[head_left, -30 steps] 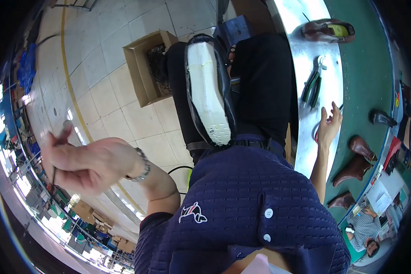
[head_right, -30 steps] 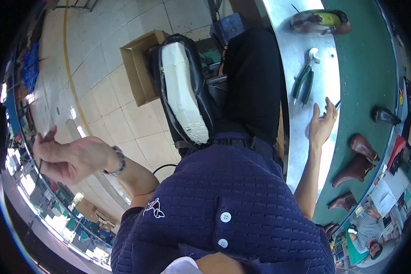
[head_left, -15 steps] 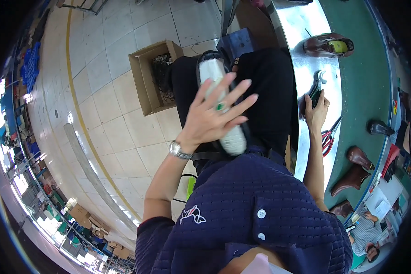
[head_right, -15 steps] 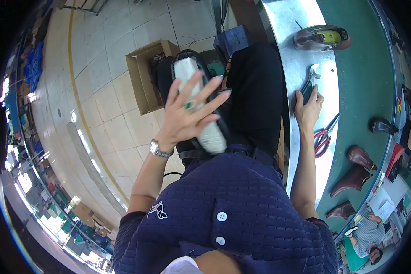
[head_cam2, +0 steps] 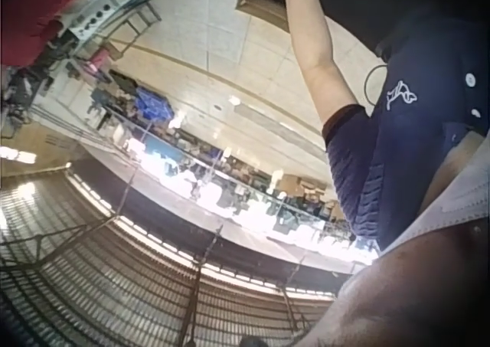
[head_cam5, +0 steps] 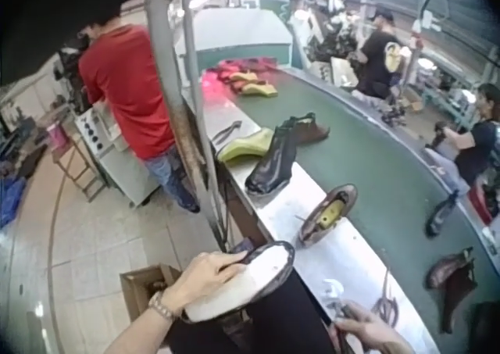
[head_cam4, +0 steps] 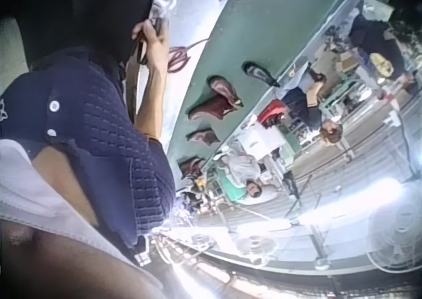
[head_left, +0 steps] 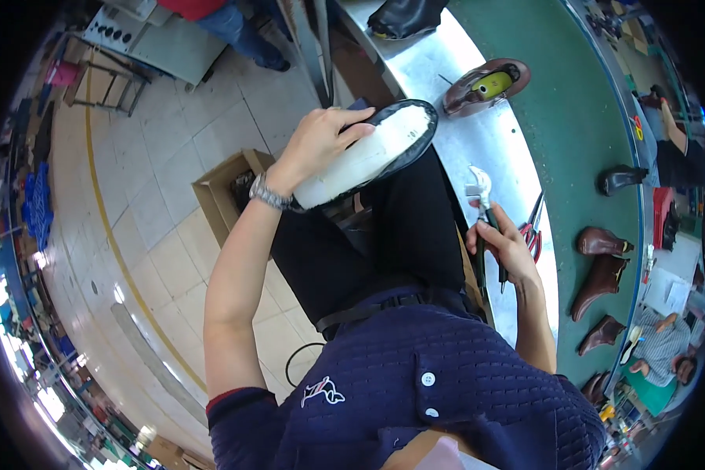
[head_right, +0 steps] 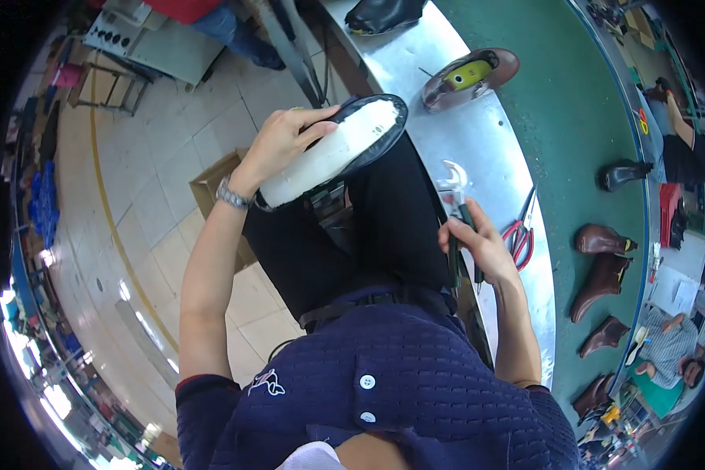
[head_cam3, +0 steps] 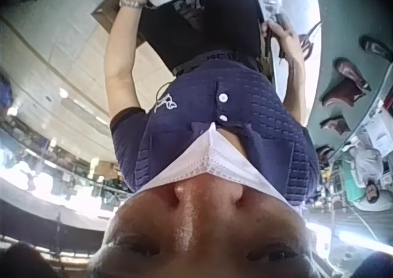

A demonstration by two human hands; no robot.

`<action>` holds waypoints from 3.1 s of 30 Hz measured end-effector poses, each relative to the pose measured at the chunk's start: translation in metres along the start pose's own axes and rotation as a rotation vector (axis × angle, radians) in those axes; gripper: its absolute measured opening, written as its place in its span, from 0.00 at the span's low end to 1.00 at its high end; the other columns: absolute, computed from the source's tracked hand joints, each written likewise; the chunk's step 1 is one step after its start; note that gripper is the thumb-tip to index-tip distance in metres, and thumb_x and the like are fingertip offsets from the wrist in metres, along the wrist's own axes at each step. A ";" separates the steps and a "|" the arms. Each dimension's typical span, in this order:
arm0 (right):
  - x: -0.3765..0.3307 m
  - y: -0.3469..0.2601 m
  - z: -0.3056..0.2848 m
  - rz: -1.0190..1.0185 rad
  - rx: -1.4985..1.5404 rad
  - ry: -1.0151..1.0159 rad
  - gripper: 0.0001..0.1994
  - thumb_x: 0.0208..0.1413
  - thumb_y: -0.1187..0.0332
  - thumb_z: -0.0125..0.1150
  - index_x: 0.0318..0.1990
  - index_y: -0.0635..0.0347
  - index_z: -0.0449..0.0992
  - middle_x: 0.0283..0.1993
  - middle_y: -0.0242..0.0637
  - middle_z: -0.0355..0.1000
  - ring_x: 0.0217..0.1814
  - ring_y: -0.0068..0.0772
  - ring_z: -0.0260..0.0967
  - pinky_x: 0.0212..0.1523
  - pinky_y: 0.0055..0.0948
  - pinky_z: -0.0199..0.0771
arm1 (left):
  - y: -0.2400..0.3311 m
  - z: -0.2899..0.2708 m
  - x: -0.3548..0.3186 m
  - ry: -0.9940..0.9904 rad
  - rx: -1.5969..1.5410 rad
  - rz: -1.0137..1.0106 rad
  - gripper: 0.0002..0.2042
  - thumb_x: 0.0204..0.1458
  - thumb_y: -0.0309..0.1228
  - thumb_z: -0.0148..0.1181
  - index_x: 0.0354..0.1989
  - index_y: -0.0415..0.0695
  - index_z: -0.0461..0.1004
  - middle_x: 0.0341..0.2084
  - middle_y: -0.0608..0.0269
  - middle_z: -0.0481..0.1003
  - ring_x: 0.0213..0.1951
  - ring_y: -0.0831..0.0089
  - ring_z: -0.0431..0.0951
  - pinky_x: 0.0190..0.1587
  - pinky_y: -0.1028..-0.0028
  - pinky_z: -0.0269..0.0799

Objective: Manually assembling and inspecting shoe components on a production line, including applying tape and using pliers.

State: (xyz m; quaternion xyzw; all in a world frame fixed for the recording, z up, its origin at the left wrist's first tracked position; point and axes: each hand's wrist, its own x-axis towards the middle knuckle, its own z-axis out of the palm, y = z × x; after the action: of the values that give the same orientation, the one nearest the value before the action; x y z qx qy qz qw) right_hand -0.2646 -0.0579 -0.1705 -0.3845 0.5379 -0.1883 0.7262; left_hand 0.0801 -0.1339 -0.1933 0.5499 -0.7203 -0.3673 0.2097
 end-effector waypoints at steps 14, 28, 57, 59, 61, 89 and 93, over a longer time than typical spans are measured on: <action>0.069 -0.093 0.072 0.042 -0.239 -0.392 0.28 0.66 0.65 0.48 0.70 0.57 0.48 0.50 0.41 0.74 0.52 0.29 0.72 0.51 0.27 0.68 | -0.005 0.005 0.015 0.393 0.090 -0.280 0.16 0.59 0.43 0.53 0.35 0.41 0.75 0.21 0.51 0.75 0.24 0.52 0.74 0.30 0.60 0.68; 0.078 -0.120 0.091 -0.223 -1.057 -0.308 0.25 0.62 0.67 0.53 0.63 0.62 0.54 0.23 0.49 0.71 0.19 0.39 0.72 0.25 0.37 0.71 | 0.054 0.070 -0.048 0.583 0.215 -0.168 0.49 0.31 0.21 0.73 0.65 0.30 0.51 0.52 0.42 0.68 0.56 0.51 0.67 0.62 0.60 0.58; 0.095 -0.122 0.085 -0.493 -1.612 -0.148 0.26 0.62 0.71 0.51 0.67 0.60 0.55 0.23 0.41 0.72 0.23 0.28 0.72 0.26 0.29 0.71 | 0.024 0.101 -0.052 0.718 0.659 -0.009 0.35 0.41 0.31 0.66 0.59 0.28 0.62 0.57 0.38 0.64 0.59 0.47 0.65 0.63 0.57 0.59; 0.087 -0.141 0.083 -0.529 -1.320 -0.203 0.26 0.62 0.70 0.52 0.66 0.61 0.57 0.22 0.41 0.71 0.21 0.27 0.71 0.26 0.28 0.72 | 0.027 0.103 -0.052 0.711 0.645 -0.032 0.34 0.41 0.31 0.66 0.59 0.28 0.62 0.57 0.37 0.64 0.59 0.46 0.65 0.63 0.57 0.59; 0.080 -0.137 0.097 -0.789 -0.896 0.019 0.24 0.62 0.69 0.51 0.65 0.65 0.58 0.21 0.40 0.70 0.20 0.27 0.69 0.26 0.26 0.71 | 0.029 0.102 -0.047 0.736 0.644 -0.013 0.34 0.42 0.31 0.65 0.58 0.27 0.63 0.58 0.37 0.63 0.59 0.46 0.65 0.63 0.57 0.59; 0.086 -0.095 0.105 -0.858 -1.449 0.130 0.34 0.59 0.67 0.54 0.71 0.48 0.46 0.21 0.50 0.73 0.22 0.56 0.72 0.24 0.49 0.70 | 0.032 0.101 -0.051 0.754 0.667 0.093 0.19 0.49 0.25 0.53 0.50 0.27 0.69 0.45 0.40 0.70 0.55 0.42 0.69 0.62 0.54 0.61; 0.077 -0.114 0.120 -0.700 -1.760 -0.076 0.35 0.59 0.67 0.53 0.71 0.50 0.43 0.19 0.50 0.72 0.22 0.55 0.73 0.24 0.49 0.70 | 0.029 0.098 -0.054 0.787 0.636 0.062 0.14 0.51 0.24 0.52 0.46 0.33 0.70 0.44 0.41 0.71 0.57 0.43 0.68 0.62 0.55 0.61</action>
State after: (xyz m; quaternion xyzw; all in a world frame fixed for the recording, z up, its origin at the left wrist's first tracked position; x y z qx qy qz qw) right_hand -0.1110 -0.1402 -0.1174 -0.9394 0.3168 0.0907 0.0948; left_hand 0.0085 -0.0494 -0.2286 0.6615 -0.6789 0.1118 0.2982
